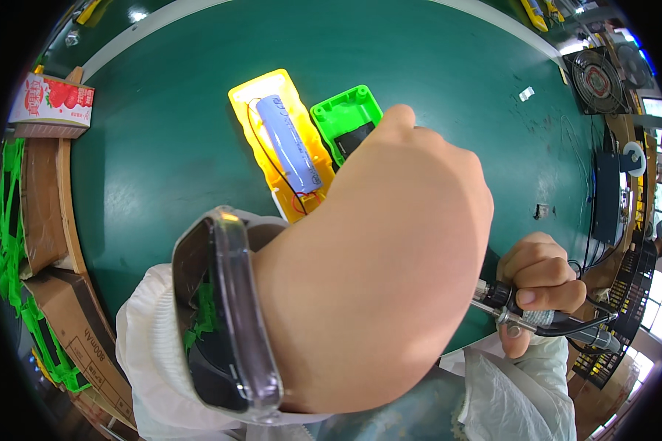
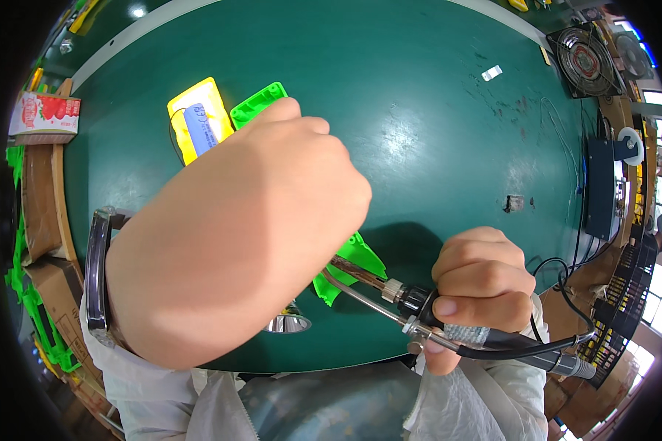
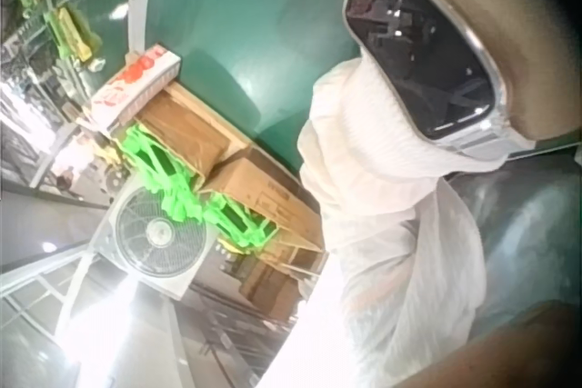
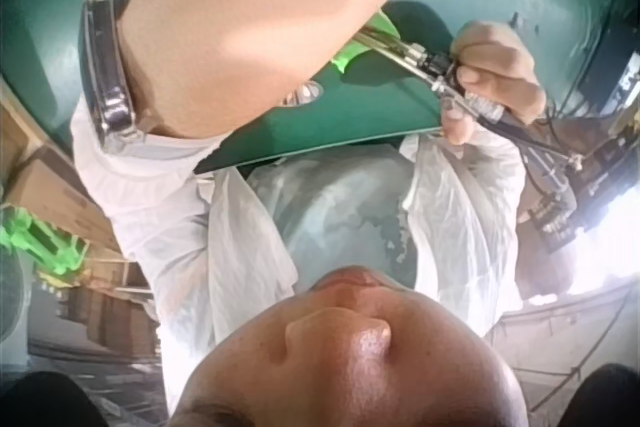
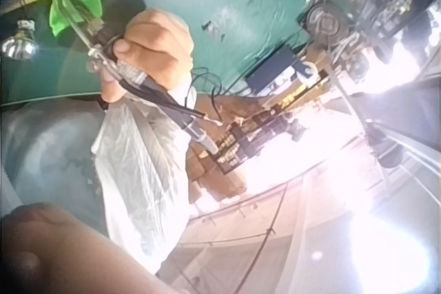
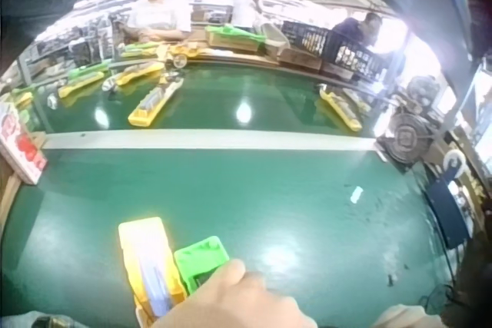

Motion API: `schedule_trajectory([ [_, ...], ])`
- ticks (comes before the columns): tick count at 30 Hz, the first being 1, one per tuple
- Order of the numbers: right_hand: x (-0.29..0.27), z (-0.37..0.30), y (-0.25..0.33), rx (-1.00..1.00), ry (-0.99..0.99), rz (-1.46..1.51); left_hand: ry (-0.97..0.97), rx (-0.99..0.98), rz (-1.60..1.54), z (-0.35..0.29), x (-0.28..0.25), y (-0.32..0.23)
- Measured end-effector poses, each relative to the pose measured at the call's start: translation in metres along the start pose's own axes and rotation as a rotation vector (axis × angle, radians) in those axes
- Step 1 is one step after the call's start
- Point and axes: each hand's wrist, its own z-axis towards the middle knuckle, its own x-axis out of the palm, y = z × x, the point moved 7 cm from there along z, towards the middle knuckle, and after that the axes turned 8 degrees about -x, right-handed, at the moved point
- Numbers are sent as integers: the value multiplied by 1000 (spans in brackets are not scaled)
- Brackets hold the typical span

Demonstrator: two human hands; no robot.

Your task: The person solders wires inside flashlight housings using a soldering iron, presses the casing halves together by hand, and places the assembled flashlight onto a conveyor belt.

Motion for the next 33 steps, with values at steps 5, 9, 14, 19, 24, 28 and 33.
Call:
schedule_trajectory([
  [5, -3, -2, -1, -9, -39, 21, 29, 15, -3, 2, 7, 8],
  [9, -7, -4, -2, -4, -72, 28, 2, 57, -40, 4, 8, 7],
  [14, -5, 0, -1, 1, -63, 46, 65, 64, -138, 1, 14, 12],
  [19, -7, 1, -3, 27, -48, 60, 168, 66, 101, 4, 10, 8],
  [24, -12, -2, -3, 77, -48, 90, 121, 121, -73, -1, 18, 16],
  [28, -13, 2, 0, 36, -38, 84, -85, 39, -364, -12, 25, 24],
  [33, -14, 5, 3, 33, -24, 98, 15, 96, -290, -7, 32, 24],
])
